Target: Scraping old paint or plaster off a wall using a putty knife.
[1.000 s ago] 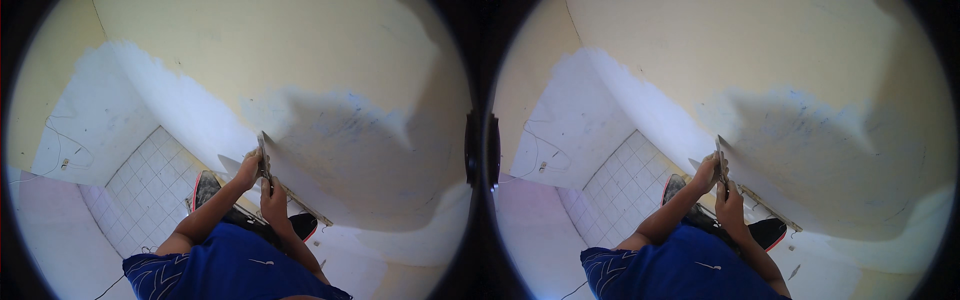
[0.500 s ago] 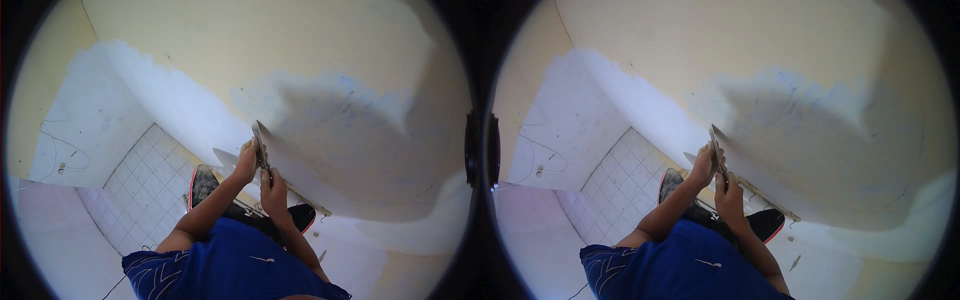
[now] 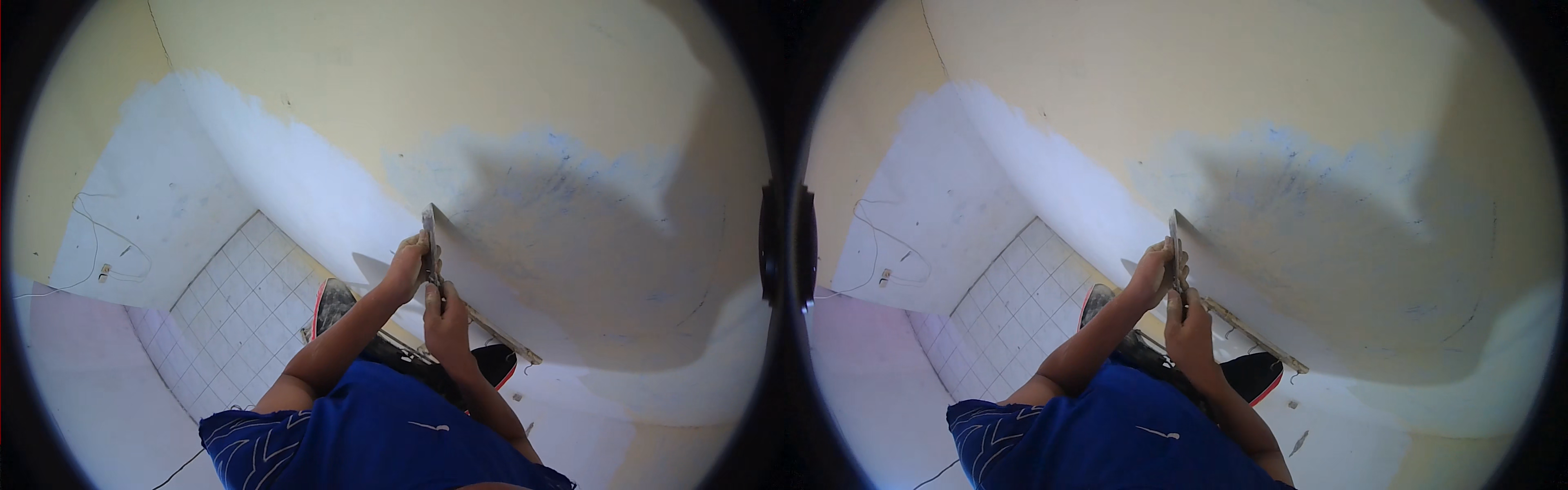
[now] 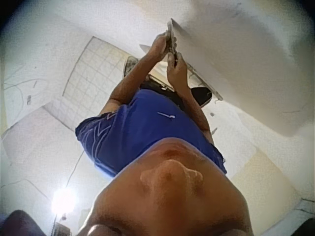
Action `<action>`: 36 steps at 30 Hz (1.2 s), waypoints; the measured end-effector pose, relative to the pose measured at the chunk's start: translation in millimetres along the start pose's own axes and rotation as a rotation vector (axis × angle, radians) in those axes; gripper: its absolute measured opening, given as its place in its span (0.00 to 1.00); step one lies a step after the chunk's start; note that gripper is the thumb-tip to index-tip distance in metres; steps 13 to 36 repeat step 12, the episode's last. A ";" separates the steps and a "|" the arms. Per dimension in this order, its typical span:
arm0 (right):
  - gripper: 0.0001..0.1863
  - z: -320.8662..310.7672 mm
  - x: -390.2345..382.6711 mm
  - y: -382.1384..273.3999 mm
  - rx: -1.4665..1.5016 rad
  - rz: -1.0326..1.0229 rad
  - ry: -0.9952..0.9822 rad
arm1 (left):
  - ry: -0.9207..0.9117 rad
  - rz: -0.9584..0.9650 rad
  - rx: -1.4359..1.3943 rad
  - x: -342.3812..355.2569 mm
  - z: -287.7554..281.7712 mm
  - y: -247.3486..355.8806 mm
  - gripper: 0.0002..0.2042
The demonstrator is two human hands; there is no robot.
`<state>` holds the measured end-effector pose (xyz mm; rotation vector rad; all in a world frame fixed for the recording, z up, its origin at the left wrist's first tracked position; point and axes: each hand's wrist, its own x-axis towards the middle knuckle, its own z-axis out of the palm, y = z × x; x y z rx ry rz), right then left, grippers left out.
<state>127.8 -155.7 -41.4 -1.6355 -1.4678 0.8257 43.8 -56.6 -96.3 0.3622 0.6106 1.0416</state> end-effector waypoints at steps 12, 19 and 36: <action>0.15 1.2 13.6 -6.7 0.006 0.047 -0.027 | 0.048 0.081 -0.013 5.8 -0.4 9.3 0.13; 0.15 1.2 13.6 -6.7 0.006 0.047 -0.027 | 0.048 0.081 -0.013 5.8 -0.4 9.3 0.13; 0.15 1.2 13.6 -6.7 0.006 0.047 -0.027 | 0.048 0.081 -0.013 5.8 -0.4 9.3 0.13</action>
